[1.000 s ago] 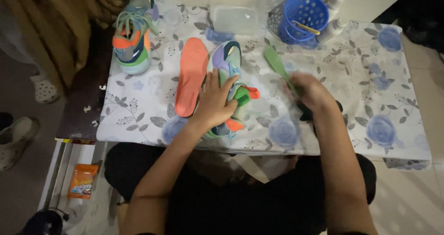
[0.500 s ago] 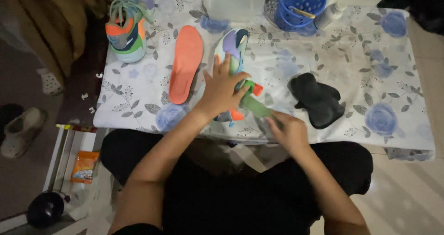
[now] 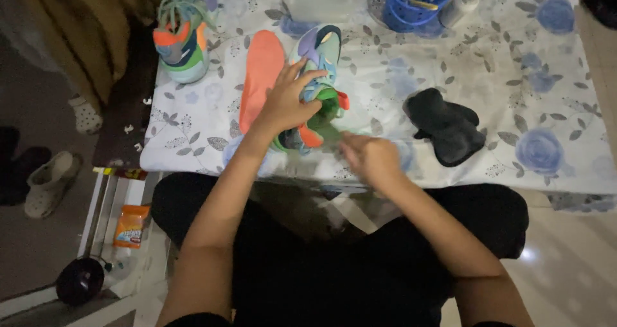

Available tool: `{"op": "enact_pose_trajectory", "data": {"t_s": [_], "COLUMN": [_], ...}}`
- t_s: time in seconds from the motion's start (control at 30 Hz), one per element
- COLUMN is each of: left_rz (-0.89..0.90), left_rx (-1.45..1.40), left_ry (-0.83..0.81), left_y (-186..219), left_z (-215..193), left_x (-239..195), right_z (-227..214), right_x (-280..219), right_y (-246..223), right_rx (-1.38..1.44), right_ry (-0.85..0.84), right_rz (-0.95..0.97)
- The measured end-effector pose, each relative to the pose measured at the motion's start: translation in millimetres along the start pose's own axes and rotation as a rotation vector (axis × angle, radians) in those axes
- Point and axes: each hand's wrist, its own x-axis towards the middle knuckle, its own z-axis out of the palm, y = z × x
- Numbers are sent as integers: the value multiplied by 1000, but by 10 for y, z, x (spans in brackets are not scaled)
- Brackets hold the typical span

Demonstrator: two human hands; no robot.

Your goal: The person scrubs a multi-colored sneaker using a green brush, focusing on the interior, laces, and side panels. The person holds the shoe steady with one hand while scrubbing with the other, occasionally rotating the shoe to access different areas.

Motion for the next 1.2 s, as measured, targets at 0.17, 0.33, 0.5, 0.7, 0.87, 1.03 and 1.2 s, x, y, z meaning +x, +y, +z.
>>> {"op": "enact_pose_trajectory", "data": {"t_s": [0.17, 0.33, 0.5, 0.7, 0.87, 1.03, 1.2], "left_rz": [38, 130, 388, 410, 339, -19, 260], "left_rx": [36, -76, 321, 422, 359, 448, 411], "left_ry": [-139, -9, 261, 250, 281, -42, 278], "left_y": [-14, 2, 123, 164, 181, 72, -114], "left_z": [-101, -47, 281, 328, 447, 414, 512], "left_x": [-97, -211, -197, -143, -157, 24, 22], "right_z": [-114, -9, -97, 171, 336, 468, 412], "right_x": [109, -29, -57, -69, -10, 111, 54], "right_y": [22, 28, 146, 128, 359, 523, 532], "right_rx": [-387, -101, -441, 43, -270, -288, -253], "right_ry": [122, 18, 142, -130, -51, -27, -53], "right_rz": [28, -4, 59, 51, 133, 241, 143]}}
